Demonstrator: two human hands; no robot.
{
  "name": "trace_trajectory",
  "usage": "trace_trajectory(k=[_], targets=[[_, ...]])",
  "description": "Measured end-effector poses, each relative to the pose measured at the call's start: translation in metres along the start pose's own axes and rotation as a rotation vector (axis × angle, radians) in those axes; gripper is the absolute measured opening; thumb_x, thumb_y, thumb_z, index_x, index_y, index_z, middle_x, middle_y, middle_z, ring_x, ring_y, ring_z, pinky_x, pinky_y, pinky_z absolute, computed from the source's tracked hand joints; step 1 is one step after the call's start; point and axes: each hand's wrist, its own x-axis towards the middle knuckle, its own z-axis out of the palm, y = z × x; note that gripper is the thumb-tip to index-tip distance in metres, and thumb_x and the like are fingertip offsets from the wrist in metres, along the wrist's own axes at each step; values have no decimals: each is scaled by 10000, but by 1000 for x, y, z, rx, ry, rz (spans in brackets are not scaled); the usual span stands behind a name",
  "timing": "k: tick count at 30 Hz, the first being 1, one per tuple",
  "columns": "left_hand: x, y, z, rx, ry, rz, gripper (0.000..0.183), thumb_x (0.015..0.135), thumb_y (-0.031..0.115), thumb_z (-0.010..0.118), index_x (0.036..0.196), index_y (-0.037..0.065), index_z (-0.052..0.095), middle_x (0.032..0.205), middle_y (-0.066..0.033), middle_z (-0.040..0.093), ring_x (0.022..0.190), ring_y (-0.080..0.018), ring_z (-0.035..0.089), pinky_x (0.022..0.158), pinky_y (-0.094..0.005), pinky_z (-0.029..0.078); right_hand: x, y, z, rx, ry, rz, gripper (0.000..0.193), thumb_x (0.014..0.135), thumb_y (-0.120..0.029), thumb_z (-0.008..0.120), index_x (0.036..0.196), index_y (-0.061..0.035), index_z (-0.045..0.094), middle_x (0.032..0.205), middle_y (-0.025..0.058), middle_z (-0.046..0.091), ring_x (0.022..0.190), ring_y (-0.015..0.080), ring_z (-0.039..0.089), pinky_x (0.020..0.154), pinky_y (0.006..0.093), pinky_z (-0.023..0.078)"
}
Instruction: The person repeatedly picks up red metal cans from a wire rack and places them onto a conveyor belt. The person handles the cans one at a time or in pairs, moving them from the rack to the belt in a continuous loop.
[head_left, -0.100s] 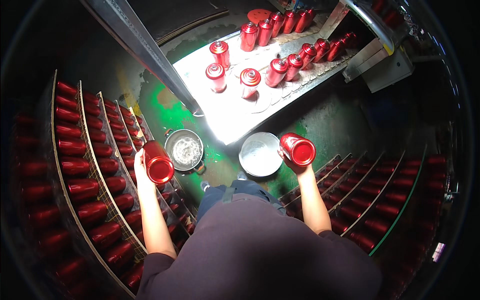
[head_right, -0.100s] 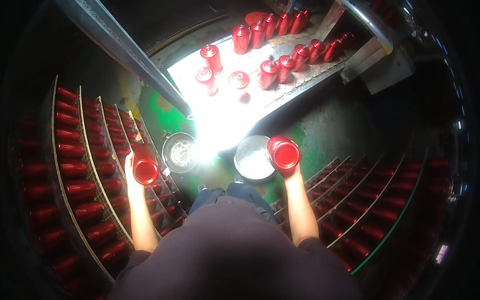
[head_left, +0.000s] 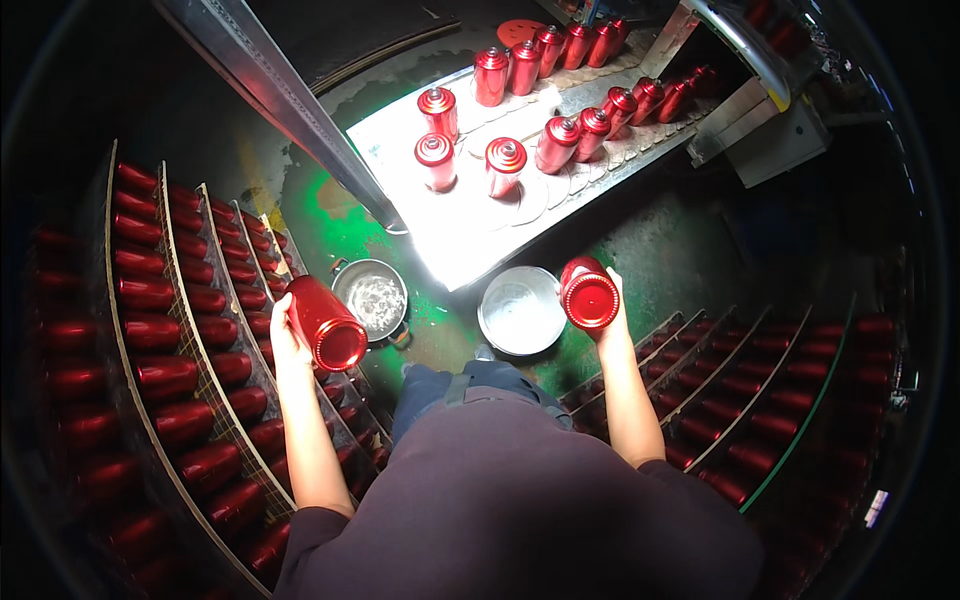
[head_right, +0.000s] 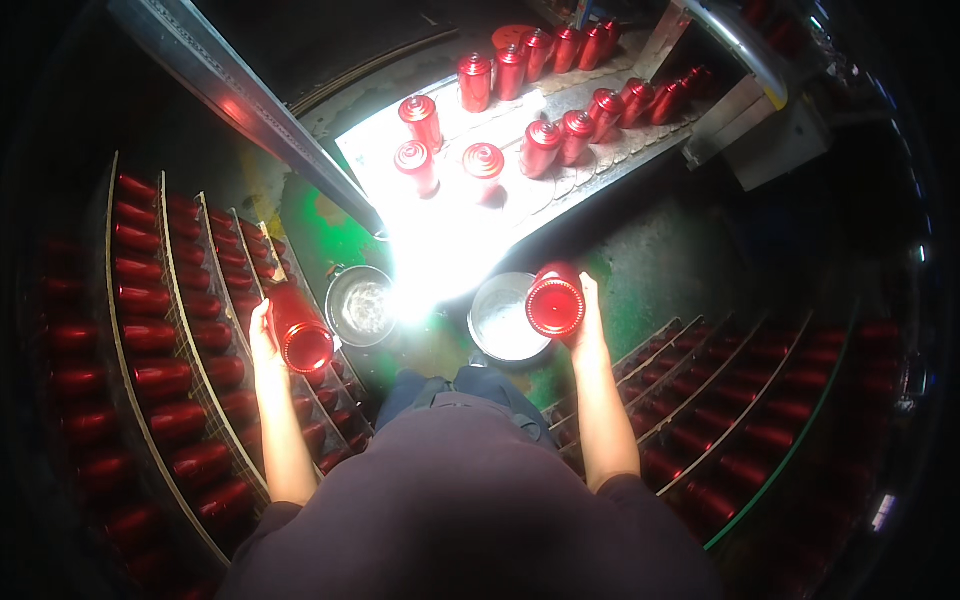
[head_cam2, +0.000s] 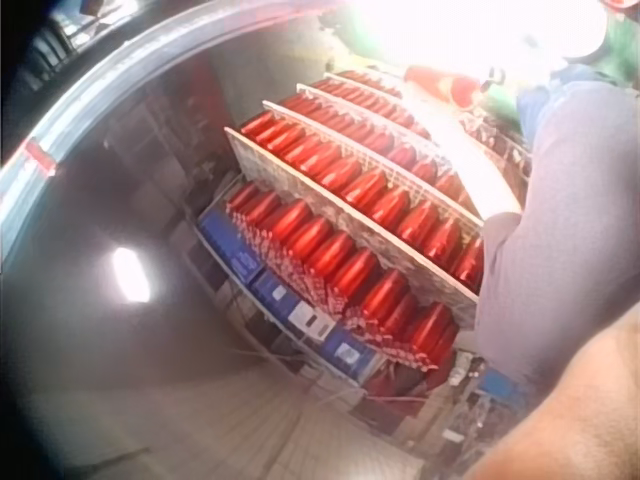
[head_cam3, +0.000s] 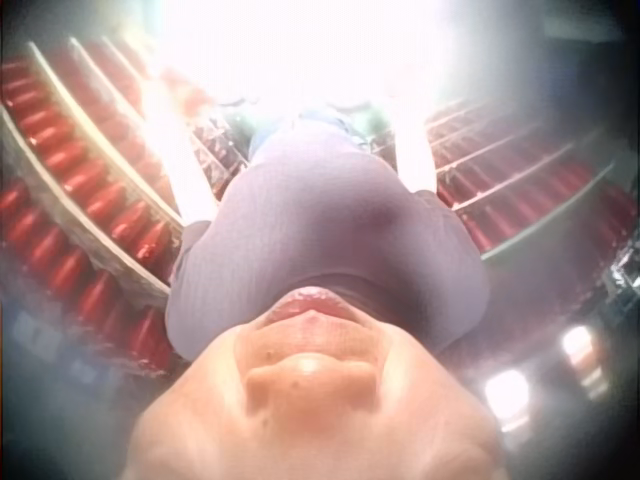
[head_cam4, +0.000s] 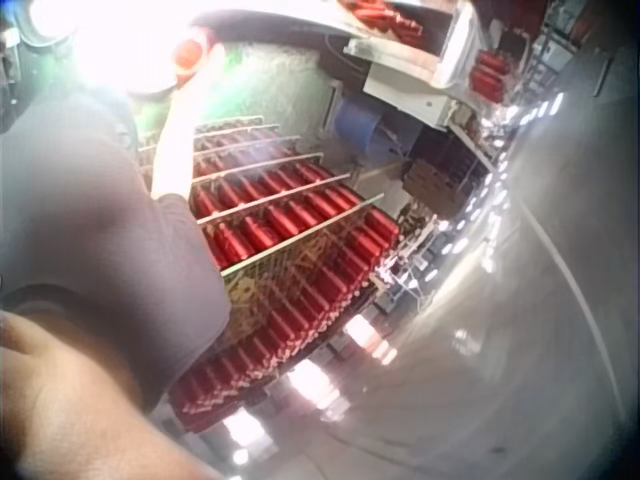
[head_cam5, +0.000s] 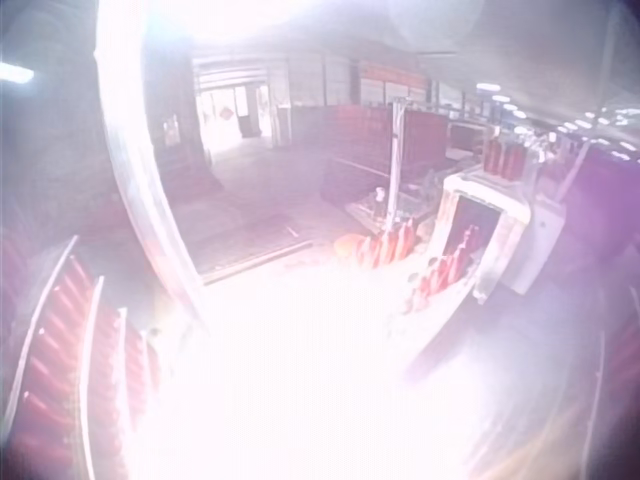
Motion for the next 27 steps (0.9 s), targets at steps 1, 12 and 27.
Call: trace_trajectory(k=[1,12,27], targets=[[0,-1,12,32,11,3,340,882,250,720,1143,42,655,1088,-111,722,988,-271,688,908,-434,571,6,-3,5,-30,-113,-61,523,977,-509,518,1231,-59,599,1165,137,679,1067,298,666,949,453,558],[36,-36,160,815,-127,636,1016,668,131,913,1517,109,355,1229,-161,607,1026,-269,661,934,-385,565,39,-9,49,-200,-206,-321,458,929,-342,663,1299,-91,557,1226,87,639,1125,242,631,989,419,538],[230,-28,130,1460,-25,1053,1012,552,170,911,1406,38,383,1359,-240,400,1287,-420,449,1084,-476,432,-34,83,19,-181,103,-692,489,883,-265,666,1300,-51,528,1192,103,634,1109,240,628,1002,394,527]])
